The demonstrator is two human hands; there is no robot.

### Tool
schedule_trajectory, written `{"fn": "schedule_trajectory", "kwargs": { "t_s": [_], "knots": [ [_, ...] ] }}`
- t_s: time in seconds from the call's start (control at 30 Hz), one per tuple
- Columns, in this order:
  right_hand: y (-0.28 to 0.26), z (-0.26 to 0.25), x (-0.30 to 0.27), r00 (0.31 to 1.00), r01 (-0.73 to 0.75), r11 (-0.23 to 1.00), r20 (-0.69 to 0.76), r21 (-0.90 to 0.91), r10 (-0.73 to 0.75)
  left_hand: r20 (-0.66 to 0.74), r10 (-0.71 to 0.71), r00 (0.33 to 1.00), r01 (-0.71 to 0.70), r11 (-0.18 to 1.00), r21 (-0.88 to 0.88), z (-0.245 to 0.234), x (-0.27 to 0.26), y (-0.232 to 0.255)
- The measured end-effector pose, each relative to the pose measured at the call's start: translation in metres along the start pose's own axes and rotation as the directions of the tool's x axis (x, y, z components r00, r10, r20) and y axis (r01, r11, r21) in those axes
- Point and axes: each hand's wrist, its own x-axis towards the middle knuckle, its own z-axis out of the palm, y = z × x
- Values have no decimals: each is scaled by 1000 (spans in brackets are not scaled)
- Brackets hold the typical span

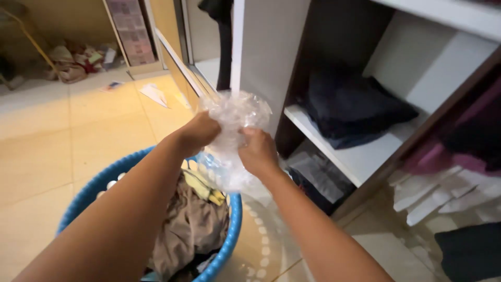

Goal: The recorder clears several items of clothing from the closet and the floor, placing them into a laundry basket, and disposes of plastic waste.

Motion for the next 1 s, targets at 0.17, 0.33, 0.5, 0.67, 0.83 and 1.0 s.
{"fn": "schedule_trajectory", "kwargs": {
  "t_s": [0.17, 0.33, 0.5, 0.67, 0.83, 1.0],
  "knots": [
    [-43, -18, 42, 997, -30, 915, 75, 401, 0, 447, -281, 849, 305, 952, 19, -62, -65, 123],
    [-124, -21, 76, 998, -31, 868, 58, 496, 3, 356, -205, 912, 144, 971, 191, -133, -112, 224],
    [-296, -103, 103, 999, -16, 941, -38, 338, 31, 288, -220, 932, 104, 924, 368, -236, -114, 263],
    [-429, -149, 140, 954, 51, 835, 221, 547, -203, 279, 43, 959, -122, 953, 276, -339, -139, 281],
    [-479, -132, 186, 682, -300, 601, 607, 741, -408, 165, 71, 984, -94, 986, 139, -416, -177, 340],
    [-542, -151, 211, 566, -594, 358, 690, 721, -451, 101, 46, 994, -71, 965, 253, -487, -209, 366]
  ]
}}
